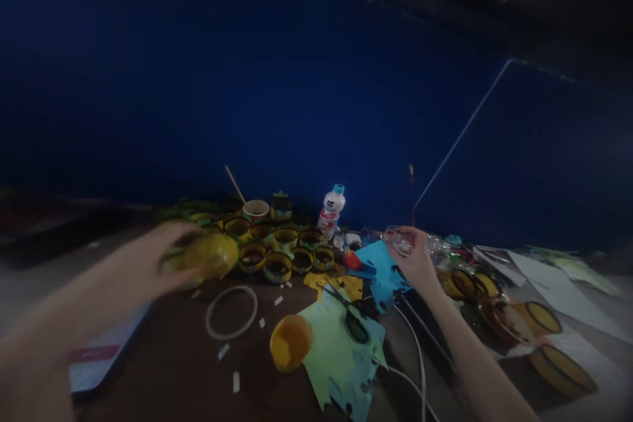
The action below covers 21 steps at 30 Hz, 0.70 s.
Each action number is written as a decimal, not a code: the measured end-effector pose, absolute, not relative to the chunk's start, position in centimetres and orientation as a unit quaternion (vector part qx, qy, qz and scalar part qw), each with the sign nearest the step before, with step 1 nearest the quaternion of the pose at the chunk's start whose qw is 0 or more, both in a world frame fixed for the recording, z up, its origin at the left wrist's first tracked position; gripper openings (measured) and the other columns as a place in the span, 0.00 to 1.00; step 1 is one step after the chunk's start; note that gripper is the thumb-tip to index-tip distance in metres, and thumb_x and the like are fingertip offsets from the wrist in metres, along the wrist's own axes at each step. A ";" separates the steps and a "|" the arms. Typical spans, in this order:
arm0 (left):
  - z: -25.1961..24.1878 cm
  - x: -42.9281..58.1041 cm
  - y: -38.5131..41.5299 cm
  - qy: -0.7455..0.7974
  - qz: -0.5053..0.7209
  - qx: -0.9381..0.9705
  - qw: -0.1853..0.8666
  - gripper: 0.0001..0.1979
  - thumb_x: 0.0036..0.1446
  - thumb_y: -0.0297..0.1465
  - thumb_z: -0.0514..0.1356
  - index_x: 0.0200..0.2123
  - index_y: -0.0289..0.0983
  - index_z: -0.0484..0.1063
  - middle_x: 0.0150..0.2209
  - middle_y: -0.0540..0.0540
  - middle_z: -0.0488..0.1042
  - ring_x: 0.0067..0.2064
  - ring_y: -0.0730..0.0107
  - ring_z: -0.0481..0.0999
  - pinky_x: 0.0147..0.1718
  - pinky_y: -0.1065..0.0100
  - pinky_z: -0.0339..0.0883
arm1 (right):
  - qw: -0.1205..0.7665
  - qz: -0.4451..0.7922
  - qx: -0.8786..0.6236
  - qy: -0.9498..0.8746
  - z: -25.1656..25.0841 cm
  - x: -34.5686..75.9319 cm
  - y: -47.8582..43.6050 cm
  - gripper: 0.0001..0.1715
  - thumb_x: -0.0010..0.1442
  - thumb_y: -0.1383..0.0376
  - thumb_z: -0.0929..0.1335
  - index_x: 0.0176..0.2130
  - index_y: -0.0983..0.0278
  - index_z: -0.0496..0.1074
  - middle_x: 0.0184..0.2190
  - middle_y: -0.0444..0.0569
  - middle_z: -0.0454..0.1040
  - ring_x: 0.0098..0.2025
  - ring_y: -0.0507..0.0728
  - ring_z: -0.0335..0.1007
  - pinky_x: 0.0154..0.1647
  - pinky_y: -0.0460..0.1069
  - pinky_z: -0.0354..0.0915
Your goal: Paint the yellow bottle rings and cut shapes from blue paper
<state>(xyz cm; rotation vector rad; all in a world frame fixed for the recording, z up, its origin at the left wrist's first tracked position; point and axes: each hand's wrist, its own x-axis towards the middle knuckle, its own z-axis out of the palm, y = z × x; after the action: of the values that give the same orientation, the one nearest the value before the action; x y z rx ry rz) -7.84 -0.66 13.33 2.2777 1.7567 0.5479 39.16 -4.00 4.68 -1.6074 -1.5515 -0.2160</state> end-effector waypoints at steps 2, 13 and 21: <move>13.2 -6.8 -1.2 0.568 0.186 0.795 0.103 0.32 0.46 0.46 0.54 0.52 0.34 0.62 0.52 0.38 0.68 0.52 0.52 0.68 0.52 0.54 0.57 | 0.400 -0.082 -0.639 -0.651 4.4 38.3 -2.6 0.25 0.51 0.59 0.67 0.47 0.63 0.56 0.43 0.54 0.65 0.44 0.60 0.67 0.45 0.56 0.64; 10.9 -7.2 -3.6 0.553 0.169 0.807 0.121 0.28 0.48 0.42 0.55 0.52 0.36 0.62 0.54 0.40 0.66 0.54 0.55 0.66 0.55 0.55 0.55 | 0.303 -0.116 -0.667 -0.670 -0.4 35.4 0.3 0.21 0.50 0.61 0.65 0.43 0.65 0.58 0.42 0.58 0.65 0.40 0.64 0.67 0.40 0.58 0.62; 7.2 -9.2 -5.4 0.567 0.210 0.794 0.067 0.22 0.50 0.38 0.55 0.48 0.36 0.62 0.48 0.39 0.69 0.49 0.53 0.70 0.49 0.56 0.61 | 0.333 -0.082 -0.645 -0.683 0.4 36.0 -0.9 0.24 0.48 0.63 0.65 0.45 0.63 0.55 0.41 0.54 0.62 0.37 0.61 0.67 0.37 0.56 0.65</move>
<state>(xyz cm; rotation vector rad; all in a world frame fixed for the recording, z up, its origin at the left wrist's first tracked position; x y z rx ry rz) -9.19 -5.41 7.16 2.3931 1.7076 0.6314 35.99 -0.93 0.45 -1.6850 -1.7843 -0.2136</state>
